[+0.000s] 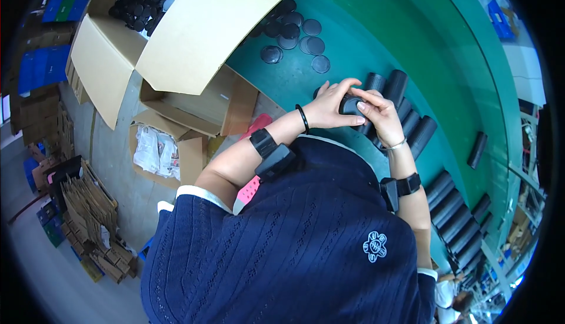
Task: The person removes black cylinders from a box, places them on a green table, and fits black caps onto the ends of the cylinders. After capping several cylinders, the person gathers them and places them back into the box.
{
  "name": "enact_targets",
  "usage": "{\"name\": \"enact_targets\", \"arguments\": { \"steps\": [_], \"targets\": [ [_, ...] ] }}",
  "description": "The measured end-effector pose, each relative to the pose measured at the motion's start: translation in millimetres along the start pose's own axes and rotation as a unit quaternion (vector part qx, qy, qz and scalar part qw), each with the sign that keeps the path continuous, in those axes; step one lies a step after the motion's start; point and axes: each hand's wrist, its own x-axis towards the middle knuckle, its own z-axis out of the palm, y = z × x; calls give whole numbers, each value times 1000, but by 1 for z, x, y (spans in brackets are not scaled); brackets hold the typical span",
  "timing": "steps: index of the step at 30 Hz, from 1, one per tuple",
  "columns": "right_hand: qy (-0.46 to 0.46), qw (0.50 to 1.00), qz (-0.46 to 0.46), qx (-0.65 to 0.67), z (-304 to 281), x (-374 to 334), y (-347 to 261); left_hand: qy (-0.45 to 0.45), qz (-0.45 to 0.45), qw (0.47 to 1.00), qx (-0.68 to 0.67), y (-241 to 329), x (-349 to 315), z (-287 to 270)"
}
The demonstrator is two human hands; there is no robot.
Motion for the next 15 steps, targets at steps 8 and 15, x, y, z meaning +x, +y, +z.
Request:
{"name": "enact_targets", "arguments": {
  "steps": [8, 15],
  "targets": [
    [-31, 997, 63, 33, 11, 8, -10, 9, -56, 986, -155, -3, -4, -1],
    [-20, 999, -21, -24, -9, -2, -10, 56, -132, 871, -470, 11, 13, -18]
  ]
}}
